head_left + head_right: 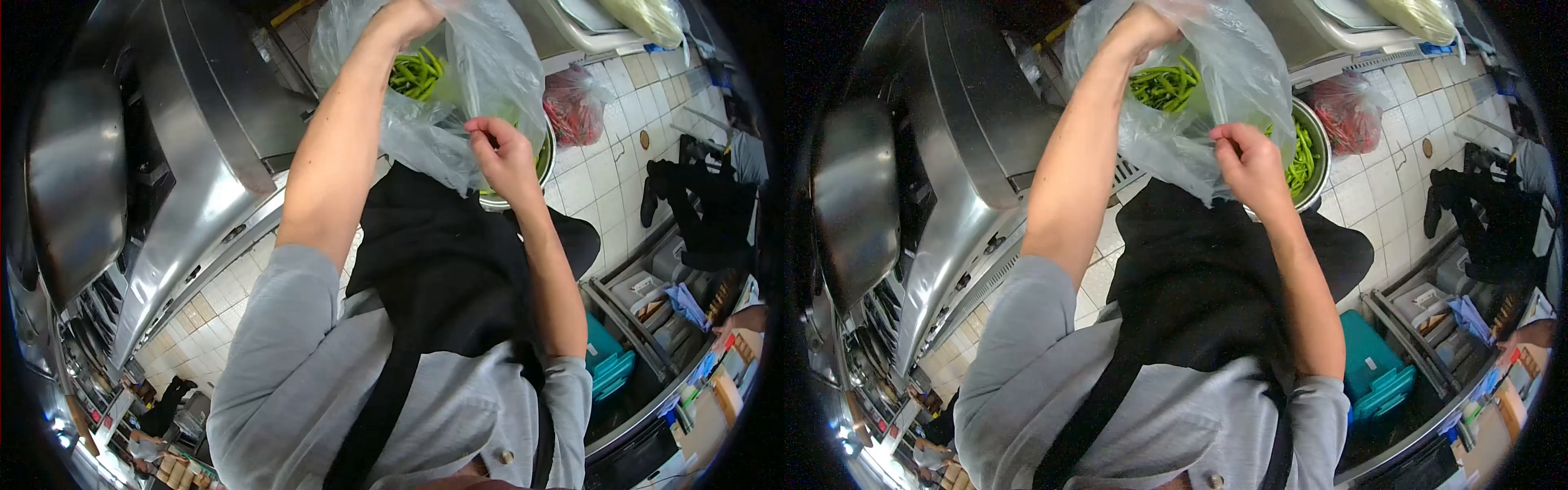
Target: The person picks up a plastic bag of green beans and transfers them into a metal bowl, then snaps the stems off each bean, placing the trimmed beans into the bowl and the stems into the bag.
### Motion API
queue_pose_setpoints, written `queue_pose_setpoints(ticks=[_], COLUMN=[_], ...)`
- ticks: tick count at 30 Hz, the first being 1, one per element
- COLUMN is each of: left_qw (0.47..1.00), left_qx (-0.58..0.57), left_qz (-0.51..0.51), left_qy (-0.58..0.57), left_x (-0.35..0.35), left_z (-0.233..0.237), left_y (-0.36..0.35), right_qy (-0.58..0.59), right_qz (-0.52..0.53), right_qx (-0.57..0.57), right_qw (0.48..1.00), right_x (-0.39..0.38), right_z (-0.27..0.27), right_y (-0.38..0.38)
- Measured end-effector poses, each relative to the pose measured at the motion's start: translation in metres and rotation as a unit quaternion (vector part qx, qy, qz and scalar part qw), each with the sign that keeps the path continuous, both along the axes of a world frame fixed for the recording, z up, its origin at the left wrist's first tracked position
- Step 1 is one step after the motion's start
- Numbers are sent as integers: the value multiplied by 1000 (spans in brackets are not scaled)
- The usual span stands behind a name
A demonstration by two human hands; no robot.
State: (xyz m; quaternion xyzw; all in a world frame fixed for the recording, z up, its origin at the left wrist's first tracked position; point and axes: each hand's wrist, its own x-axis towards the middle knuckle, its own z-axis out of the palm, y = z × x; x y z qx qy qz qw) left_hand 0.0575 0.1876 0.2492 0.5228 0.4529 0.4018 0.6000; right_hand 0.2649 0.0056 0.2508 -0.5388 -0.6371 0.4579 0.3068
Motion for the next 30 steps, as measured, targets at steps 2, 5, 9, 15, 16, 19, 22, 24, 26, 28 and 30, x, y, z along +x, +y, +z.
queue_pose_setpoints(ticks=[2, 5, 9, 15, 16, 19, 22, 24, 26, 28, 30], left_qw=[977, 893, 820, 902, 910, 921, 908, 900, 877, 871, 825], left_qx=[83, 79, -43, -40, 11, 52, 19, -48, -94, -96, -133], left_qz=[15, 26, -74, -2, -6, -185, -135, -33, -7, 7, -68], left_qy=[195, 442, 567, 430, 414, 340, 395, 433, 471, 483, 545], left_x=[-12, -26, -27, 10, 25, 63, 56, 27, -3, -6, -4], left_z=[-17, -38, -57, -81, -88, -85, -104, -110, -116, -108, -99], left_y=[-11, -32, -53, -90, -95, -104, -89, -74, -58, -55, -55], right_qy=[-17, -40, -42, -52, -53, -17, -66, -55, -45, -20, -12], right_qz=[-3, 5, 15, 0, -1, 15, 61, 44, 24, 1, -2], right_qx=[19, 26, 39, 66, 51, 68, 63, 49, 32, 5, 19], right_qw=[1000, 999, 998, 996, 997, 997, 994, 996, 998, 1000, 1000], right_x=[2, 4, 10, 22, 22, 12, 10, 16, 21, 24, 19], right_z=[-2, -6, -9, 4, 4, -4, 9, 12, 12, 8, 3], right_y=[2, 1, -4, -11, -13, -17, -16, -18, -23, -26, -31])
